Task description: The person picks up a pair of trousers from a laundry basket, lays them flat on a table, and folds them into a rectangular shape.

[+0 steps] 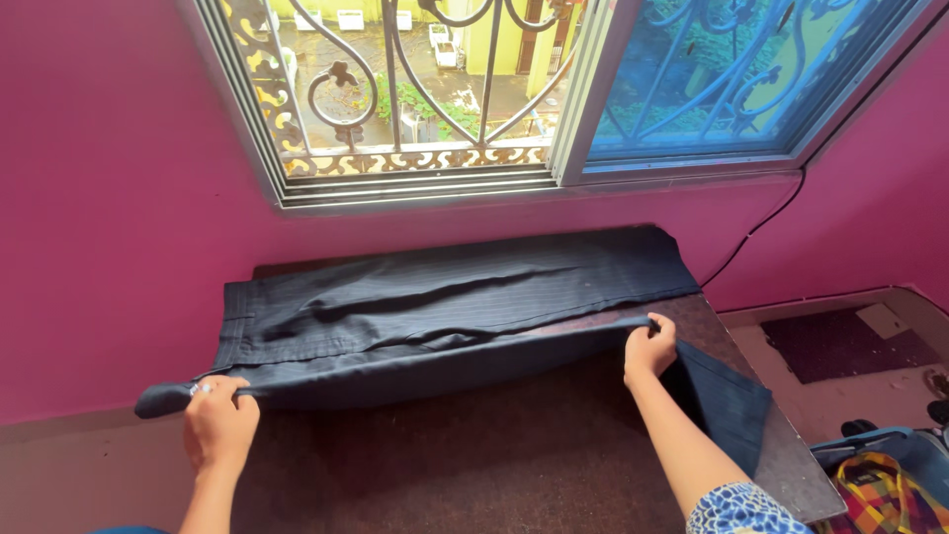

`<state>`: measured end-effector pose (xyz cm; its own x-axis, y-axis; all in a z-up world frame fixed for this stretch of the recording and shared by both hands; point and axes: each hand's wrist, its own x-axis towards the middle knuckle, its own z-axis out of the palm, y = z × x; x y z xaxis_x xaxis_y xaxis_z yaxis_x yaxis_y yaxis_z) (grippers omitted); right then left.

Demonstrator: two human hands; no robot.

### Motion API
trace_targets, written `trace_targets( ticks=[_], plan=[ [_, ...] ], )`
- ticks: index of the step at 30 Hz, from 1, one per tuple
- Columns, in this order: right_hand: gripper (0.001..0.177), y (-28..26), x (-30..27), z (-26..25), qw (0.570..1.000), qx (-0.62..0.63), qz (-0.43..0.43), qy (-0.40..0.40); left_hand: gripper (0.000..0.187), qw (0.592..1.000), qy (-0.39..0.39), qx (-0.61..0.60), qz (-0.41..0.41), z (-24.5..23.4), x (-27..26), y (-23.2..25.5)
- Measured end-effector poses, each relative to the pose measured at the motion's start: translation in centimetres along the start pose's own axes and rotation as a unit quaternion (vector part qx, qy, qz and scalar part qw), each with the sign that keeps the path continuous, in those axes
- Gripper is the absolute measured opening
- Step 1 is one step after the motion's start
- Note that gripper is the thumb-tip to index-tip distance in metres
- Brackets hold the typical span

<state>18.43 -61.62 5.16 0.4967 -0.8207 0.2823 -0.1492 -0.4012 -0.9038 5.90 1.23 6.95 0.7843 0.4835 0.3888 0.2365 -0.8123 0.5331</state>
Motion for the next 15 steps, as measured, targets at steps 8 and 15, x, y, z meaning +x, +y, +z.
trace_targets(
  ticks=[8,15],
  plan=[
    [0.016,-4.8,4.4,2.0,0.999,-0.007,-0.051,-0.013,0.019,0.999,0.004,0.046,0.001,-0.1,7.8,4.9],
    [0.015,-5.4,8.2,7.3,0.995,0.031,0.049,-0.078,0.029,0.988,-0.061,0.127,-0.060,2.9,15.8,8.0]
  ],
)
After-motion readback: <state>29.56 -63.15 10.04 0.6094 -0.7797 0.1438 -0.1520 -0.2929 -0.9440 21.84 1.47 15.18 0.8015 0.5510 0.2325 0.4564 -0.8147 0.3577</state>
